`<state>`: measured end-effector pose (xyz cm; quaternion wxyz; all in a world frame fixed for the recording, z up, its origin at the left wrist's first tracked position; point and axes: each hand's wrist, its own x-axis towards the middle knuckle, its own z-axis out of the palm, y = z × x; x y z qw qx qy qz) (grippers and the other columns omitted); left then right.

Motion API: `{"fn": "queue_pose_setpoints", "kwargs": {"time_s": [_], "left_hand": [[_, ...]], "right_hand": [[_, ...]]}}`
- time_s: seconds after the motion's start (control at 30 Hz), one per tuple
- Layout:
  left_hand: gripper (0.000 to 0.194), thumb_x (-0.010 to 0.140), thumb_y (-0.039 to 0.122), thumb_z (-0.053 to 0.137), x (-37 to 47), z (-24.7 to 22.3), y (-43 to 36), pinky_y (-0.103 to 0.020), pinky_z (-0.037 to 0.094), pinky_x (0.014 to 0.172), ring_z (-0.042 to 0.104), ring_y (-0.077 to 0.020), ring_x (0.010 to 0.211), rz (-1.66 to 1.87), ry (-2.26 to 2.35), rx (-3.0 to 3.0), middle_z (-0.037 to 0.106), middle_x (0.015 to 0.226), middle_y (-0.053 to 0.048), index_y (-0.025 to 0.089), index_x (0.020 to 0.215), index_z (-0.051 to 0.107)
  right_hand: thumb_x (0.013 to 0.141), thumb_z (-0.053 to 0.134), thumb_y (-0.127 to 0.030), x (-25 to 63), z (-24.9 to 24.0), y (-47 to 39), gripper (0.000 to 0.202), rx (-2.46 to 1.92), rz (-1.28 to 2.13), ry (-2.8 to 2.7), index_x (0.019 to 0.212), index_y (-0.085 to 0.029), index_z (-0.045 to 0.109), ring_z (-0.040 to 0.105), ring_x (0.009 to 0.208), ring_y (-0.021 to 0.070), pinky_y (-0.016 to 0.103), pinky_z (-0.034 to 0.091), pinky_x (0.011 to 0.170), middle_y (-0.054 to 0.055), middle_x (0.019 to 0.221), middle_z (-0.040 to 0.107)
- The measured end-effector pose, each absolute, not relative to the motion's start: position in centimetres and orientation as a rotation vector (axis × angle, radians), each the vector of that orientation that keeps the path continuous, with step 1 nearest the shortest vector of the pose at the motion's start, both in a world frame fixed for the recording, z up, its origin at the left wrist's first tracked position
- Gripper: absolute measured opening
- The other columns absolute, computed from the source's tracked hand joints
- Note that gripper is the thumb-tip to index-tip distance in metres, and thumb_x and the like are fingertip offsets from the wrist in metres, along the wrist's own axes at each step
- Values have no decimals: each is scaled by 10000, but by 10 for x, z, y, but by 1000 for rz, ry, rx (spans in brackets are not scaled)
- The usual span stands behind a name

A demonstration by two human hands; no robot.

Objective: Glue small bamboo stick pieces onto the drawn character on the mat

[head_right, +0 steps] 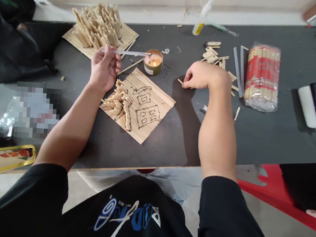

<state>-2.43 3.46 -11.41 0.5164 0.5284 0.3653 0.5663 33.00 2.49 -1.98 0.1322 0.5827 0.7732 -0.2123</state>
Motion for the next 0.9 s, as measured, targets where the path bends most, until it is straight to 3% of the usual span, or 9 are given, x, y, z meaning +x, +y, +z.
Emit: {"fn": "queue_pose_setpoints", "kwargs": {"time_s": [0.23,0.37,0.47,0.53,0.63,0.7,0.8,0.9], "left_hand": [[504,807,806,656,-19,-115,35,-291,450,594,614,-164,745,1415,941,1233,633,731,9,344,979,550],[604,774,842,679,-19,-114,36,-224,477,565,615,-122,726,1439,894,1197,597,692,8,283,983,591],[493,835,743,710,-19,-113,36,-217,451,507,616,-106,666,1439,847,1218,624,724,10,284,985,614],[411,857,673,728,-19,-113,36,-229,439,480,607,-106,615,1434,846,1230,645,756,7,294,980,627],[421,837,652,759,-18,-111,36,-217,440,476,593,-96,573,1455,874,1213,652,769,-3,271,976,645],[444,822,654,777,-17,-110,35,-200,440,474,583,-84,558,1477,865,1198,646,767,-6,254,975,661],[431,817,635,794,-14,-108,33,-176,441,468,579,-73,553,1485,832,1190,635,761,-3,249,973,680],[457,796,649,806,-12,-106,32,-160,436,457,568,-68,536,1499,831,1185,628,753,0,248,968,670]], "right_hand": [[855,671,-272,328,-6,12,54,1927,-727,2649,884,-244,635,684,806,183,318,514,697,40,899,733],[891,671,-483,307,-21,14,214,2026,-988,3031,912,-281,602,636,840,192,350,530,774,66,995,705],[846,649,-661,292,-49,24,411,2150,-1524,2964,1025,-299,569,594,816,191,377,525,784,55,1064,705],[809,609,-750,285,-68,30,530,2251,-1689,2874,1109,-316,556,593,905,201,387,520,843,44,1164,695],[752,354,-972,280,-88,37,822,2391,-1545,2773,1283,-374,545,564,1094,227,411,502,925,6,1288,660],[749,161,-1001,276,-94,38,965,2412,-1429,2771,1399,-371,498,543,1191,241,432,490,970,14,1345,630],[827,56,-929,270,-96,37,969,2474,-1331,2745,1460,-317,460,560,1240,261,459,491,999,66,1371,602],[843,57,-918,264,-94,34,944,2532,-1244,2684,1444,-333,490,590,1219,304,497,513,954,86,1325,619]]}}
